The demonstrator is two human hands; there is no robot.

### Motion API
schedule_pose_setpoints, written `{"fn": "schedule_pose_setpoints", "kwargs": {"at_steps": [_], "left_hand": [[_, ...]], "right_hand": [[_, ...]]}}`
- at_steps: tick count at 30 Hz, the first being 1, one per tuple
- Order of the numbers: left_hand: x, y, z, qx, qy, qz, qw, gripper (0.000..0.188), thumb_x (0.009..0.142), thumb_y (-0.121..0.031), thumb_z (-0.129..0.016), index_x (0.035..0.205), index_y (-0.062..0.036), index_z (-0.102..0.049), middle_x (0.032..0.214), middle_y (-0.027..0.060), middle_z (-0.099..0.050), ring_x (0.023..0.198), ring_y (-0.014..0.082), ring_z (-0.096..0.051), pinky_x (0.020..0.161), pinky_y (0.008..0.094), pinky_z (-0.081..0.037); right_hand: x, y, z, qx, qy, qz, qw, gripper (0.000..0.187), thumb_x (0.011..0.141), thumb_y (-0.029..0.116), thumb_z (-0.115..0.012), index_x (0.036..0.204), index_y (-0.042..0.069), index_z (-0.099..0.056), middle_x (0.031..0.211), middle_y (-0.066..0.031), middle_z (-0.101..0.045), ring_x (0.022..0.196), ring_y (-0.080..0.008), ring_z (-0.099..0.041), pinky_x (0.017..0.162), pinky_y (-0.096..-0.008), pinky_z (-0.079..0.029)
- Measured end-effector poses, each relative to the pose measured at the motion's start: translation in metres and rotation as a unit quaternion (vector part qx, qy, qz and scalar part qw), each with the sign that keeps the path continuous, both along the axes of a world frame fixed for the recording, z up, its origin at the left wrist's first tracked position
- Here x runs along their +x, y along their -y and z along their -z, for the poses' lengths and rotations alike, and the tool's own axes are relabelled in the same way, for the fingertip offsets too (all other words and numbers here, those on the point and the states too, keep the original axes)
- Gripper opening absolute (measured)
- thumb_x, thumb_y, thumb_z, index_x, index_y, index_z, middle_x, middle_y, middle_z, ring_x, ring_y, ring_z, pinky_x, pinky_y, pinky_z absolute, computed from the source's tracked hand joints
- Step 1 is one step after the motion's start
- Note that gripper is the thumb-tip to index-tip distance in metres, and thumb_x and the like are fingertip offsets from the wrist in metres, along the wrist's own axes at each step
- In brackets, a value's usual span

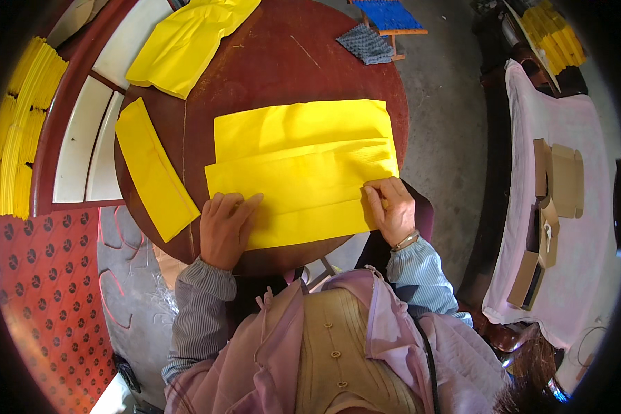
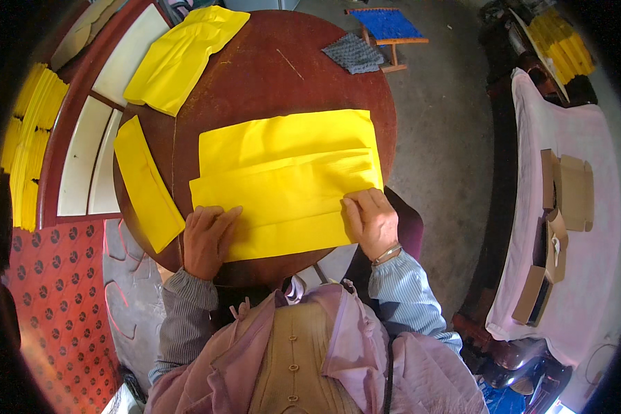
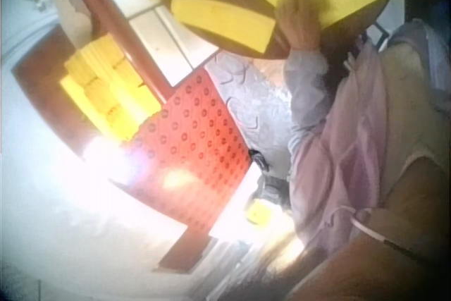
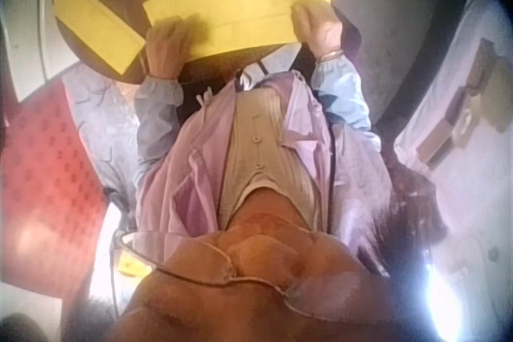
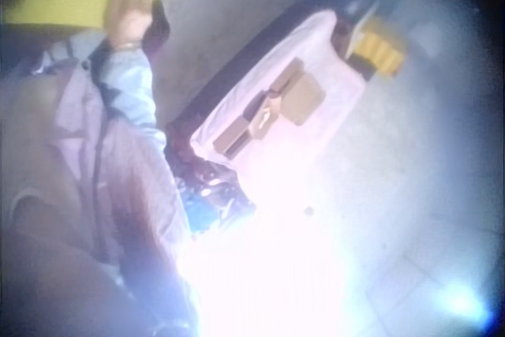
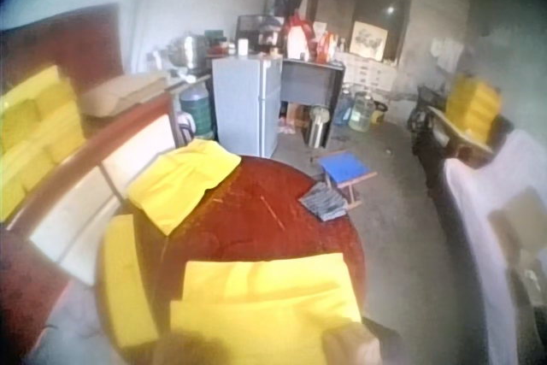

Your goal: The person folds yellow cloths on a round table, aligning edges and pressing creases. The person repeatedly folds and unfolds the same cloth, then stacks finished pieces to the side.

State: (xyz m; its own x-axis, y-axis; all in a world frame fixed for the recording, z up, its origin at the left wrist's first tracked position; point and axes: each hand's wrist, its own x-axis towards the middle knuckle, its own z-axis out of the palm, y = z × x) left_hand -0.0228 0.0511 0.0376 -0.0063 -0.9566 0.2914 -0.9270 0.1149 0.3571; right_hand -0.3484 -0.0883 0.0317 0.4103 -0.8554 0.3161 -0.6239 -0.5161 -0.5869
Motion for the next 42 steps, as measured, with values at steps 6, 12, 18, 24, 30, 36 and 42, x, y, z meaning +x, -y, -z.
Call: {"fn": "schedule_pose_setpoints", "kwargs": {"at_steps": [6,12,18,24,30,36,42], "left_hand": [[-0.015,0.011,0.005,-0.049,-0.025,-0.070,0.996,0.013,0.093,-0.014,-0.075,0.104,-0.0085,-0.072,0.094,0.0093,-0.061,0.092,0.0320,-0.059,0.082,0.0442,-0.049],[-0.038,0.034,0.007,0.004,-0.038,-0.205,0.978,0.028,0.089,-0.028,-0.084,0.090,-0.0059,-0.066,0.093,0.0168,-0.063,0.089,0.0360,-0.061,0.079,0.0450,-0.053],[-0.048,0.042,0.006,0.008,0.005,-0.246,0.969,0.039,0.082,-0.036,-0.087,0.089,-0.0061,-0.063,0.095,0.0143,-0.061,0.091,0.0361,-0.057,0.078,0.0471,-0.049],[-0.050,0.043,0.010,-0.008,0.016,-0.250,0.968,0.038,0.080,-0.031,-0.088,0.091,-0.0061,-0.061,0.093,0.0141,-0.058,0.092,0.0372,-0.056,0.080,0.0491,-0.047],[-0.060,0.046,0.015,-0.064,-0.013,-0.211,0.975,0.031,0.085,-0.010,-0.073,0.113,-0.0020,-0.063,0.114,0.0202,-0.061,0.113,0.0422,-0.058,0.099,0.0504,-0.047],[-0.068,0.064,0.024,-0.051,-0.164,-0.098,0.980,0.065,0.087,0.012,-0.050,0.151,-0.0012,-0.053,0.159,0.0256,-0.047,0.158,0.0433,-0.033,0.130,0.0530,-0.027],[-0.072,0.066,0.024,-0.005,-0.171,-0.107,0.979,0.069,0.098,-0.012,-0.064,0.163,-0.0063,-0.041,0.171,0.0212,-0.035,0.161,0.0426,-0.026,0.130,0.0573,-0.023]], "right_hand": [[-0.007,0.017,0.001,0.007,-0.052,0.065,0.996,0.024,0.096,0.026,-0.076,0.092,0.002,-0.074,0.083,-0.0148,-0.073,0.069,-0.0320,-0.071,0.065,-0.0388,-0.059],[0.000,0.026,-0.002,0.023,-0.107,0.116,0.987,0.028,0.094,0.034,-0.078,0.089,0.006,-0.078,0.081,-0.0122,-0.077,0.067,-0.0276,-0.074,0.066,-0.0368,-0.061],[-0.006,0.024,0.002,0.026,-0.089,0.130,0.987,0.025,0.094,0.030,-0.077,0.088,0.006,-0.077,0.080,-0.0119,-0.076,0.066,-0.0265,-0.073,0.064,-0.0368,-0.061],[-0.016,0.022,0.007,0.020,-0.073,0.150,0.986,0.023,0.091,0.026,-0.079,0.085,0.004,-0.074,0.080,-0.0128,-0.074,0.066,-0.0266,-0.071,0.061,-0.0368,-0.058],[-0.019,0.021,0.011,0.002,-0.047,0.154,0.987,0.022,0.089,0.023,-0.080,0.083,0.004,-0.072,0.077,-0.0140,-0.071,0.065,-0.0298,-0.070,0.062,-0.0389,-0.056],[-0.019,0.023,0.012,-0.015,-0.039,0.152,0.988,0.018,0.086,0.019,-0.082,0.085,0.005,-0.071,0.081,-0.0140,-0.070,0.068,-0.0288,-0.068,0.062,-0.0394,-0.056],[-0.021,0.023,0.012,0.005,-0.053,0.156,0.986,0.016,0.084,0.016,-0.081,0.086,0.006,-0.069,0.083,-0.0124,-0.065,0.075,-0.0267,-0.064,0.066,-0.0396,-0.054]]}}
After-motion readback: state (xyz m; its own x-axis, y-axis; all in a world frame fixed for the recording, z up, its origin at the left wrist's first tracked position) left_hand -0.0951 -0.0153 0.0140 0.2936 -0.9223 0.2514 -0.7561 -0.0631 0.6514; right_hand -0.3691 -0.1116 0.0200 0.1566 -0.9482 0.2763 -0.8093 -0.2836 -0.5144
